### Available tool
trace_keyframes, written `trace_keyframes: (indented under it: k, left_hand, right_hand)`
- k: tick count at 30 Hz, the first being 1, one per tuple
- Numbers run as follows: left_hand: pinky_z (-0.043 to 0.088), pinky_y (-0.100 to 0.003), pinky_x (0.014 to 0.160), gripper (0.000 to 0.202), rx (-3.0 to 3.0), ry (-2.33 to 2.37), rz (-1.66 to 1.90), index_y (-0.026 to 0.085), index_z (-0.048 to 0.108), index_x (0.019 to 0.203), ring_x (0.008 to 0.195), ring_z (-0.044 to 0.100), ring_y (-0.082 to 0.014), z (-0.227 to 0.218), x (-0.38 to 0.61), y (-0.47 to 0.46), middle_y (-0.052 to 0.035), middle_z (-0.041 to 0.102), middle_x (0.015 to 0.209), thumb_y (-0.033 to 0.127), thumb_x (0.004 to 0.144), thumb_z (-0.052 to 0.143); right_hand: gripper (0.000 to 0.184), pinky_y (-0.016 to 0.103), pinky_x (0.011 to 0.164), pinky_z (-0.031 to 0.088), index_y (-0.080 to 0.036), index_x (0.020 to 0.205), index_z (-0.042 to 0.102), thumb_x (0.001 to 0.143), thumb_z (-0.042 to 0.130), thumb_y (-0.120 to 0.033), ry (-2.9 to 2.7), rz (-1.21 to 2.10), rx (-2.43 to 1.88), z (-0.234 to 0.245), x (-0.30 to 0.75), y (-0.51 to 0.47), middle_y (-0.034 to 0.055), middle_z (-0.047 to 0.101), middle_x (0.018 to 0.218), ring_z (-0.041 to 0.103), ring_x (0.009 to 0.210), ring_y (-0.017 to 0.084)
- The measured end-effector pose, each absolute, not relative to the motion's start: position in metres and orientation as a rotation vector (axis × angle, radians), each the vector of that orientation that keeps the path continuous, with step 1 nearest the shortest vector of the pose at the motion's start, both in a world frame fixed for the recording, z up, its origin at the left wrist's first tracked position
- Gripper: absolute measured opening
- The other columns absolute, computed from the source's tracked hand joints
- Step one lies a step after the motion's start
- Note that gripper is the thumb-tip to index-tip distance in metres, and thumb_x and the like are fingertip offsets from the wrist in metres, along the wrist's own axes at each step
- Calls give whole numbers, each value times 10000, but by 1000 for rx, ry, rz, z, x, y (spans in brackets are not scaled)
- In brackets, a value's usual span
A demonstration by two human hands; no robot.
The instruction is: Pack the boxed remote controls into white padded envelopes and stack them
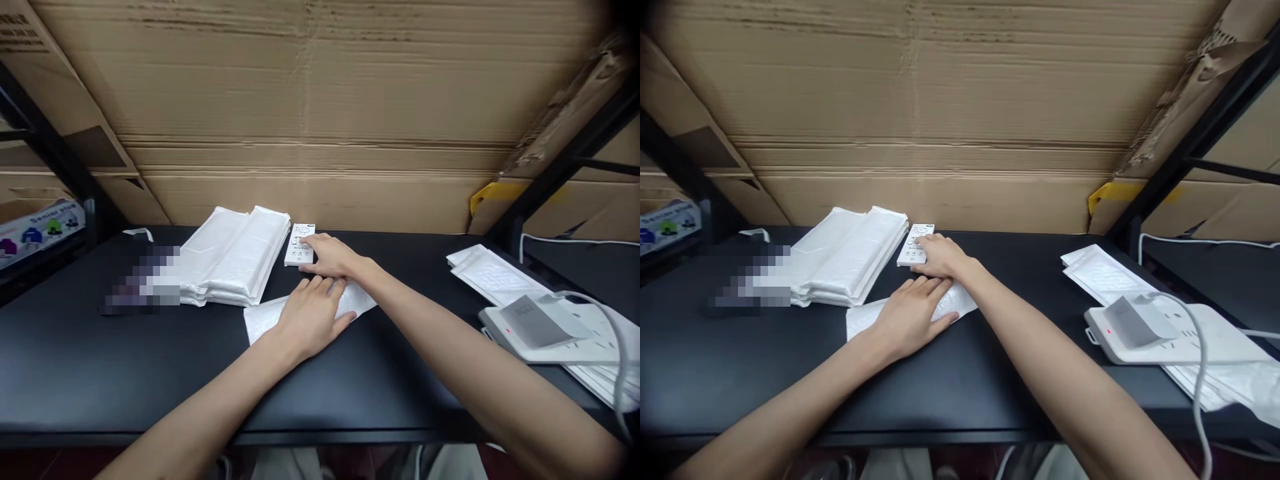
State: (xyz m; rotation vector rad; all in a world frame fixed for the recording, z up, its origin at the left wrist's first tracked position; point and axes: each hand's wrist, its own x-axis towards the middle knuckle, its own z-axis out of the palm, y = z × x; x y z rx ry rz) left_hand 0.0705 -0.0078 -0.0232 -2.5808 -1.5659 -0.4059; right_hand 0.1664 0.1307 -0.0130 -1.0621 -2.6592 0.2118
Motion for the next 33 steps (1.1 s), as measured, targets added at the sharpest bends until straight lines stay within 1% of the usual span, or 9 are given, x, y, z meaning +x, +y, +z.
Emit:
trace_keyframes:
  k: [2, 5, 8, 13, 17, 21, 25, 28, 33]
  left_hand:
    - [434, -419, 900, 533, -2576, -1554, -413, 148, 474, 1363, 1102, 576, -292, -24, 70, -7, -126, 639, 1221, 468, 936, 474]
    - [439, -419, 886, 535, -2573, -1552, -402, 143, 477, 1362, 1089, 585, -294, -24, 70, -7, -131, 647, 1205, 470, 938, 468]
    - [438, -420, 892, 504, -2573, -1553, -398, 153, 504, 1331, 1090, 589, -294, -24, 71, -7, -125, 662, 1162, 465, 937, 471]
    - [422, -430, 938, 520, -2592, -1542, -404, 147, 499, 1340, 1129, 577, -302, -25, 71, -7, -125, 656, 1188, 463, 928, 490]
    - [405, -426, 971, 520, -2597, -1526, -423, 144, 502, 1335, 1141, 573, -297, -25, 69, -5, -125, 649, 1209, 465, 925, 497]
    - [399, -423, 981, 508, -2608, -1515, -437, 153, 507, 1323, 1138, 571, -287, -24, 67, -5, -115, 649, 1202, 470, 926, 493]
    - [410, -421, 957, 535, -2598, -1524, -411, 154, 489, 1346, 1092, 579, -282, -24, 66, -5, -118, 648, 1200, 479, 922, 496]
    - [428, -418, 898, 546, -2583, -1530, -385, 155, 472, 1365, 1054, 582, -282, -24, 66, -5, -123, 645, 1214, 488, 932, 469]
    - [427, -431, 890, 558, -2559, -1513, -358, 129, 455, 1384, 1078, 568, -294, -25, 66, -6, -138, 620, 1272, 475, 946, 448]
  right_hand:
    - [667, 429, 949, 437, -160, 1315, 533, 757, 693, -486, -2668, 199, -1066, -14, 161, 134, 158, 574, 1305, 534, 1150, 320]
    - [614, 401, 949, 433, -167, 1285, 552, 737, 708, -396, -2646, 194, -1017, -16, 161, 135, 115, 618, 1222, 525, 1110, 290]
    - [593, 400, 955, 431, -162, 1277, 560, 731, 701, -345, -2635, 188, -984, -17, 165, 133, 111, 622, 1200, 518, 1105, 281]
    - [713, 431, 1013, 398, -156, 1356, 498, 738, 707, -442, -2654, 193, -1035, -16, 166, 129, 155, 542, 1353, 471, 1243, 306]
    - [717, 429, 1013, 398, -139, 1382, 472, 768, 680, -445, -2670, 230, -1106, -14, 161, 128, 177, 524, 1385, 466, 1274, 323]
    - [716, 429, 987, 408, -146, 1339, 513, 724, 717, -450, -2645, 229, -1111, -13, 156, 129, 157, 569, 1326, 490, 1206, 322]
    - [823, 419, 968, 406, -116, 1328, 516, 644, 773, -494, -2594, 310, -1126, -5, 160, 127, 153, 612, 1237, 479, 1170, 316]
    - [855, 406, 961, 396, -110, 1352, 491, 653, 766, -517, -2448, 375, -1223, 8, 175, 121, 129, 650, 1125, 481, 1146, 299]
    - [838, 402, 937, 400, -152, 1344, 499, 647, 756, -540, -2248, 290, -1414, 22, 229, 110, 102, 643, 1087, 467, 1136, 312]
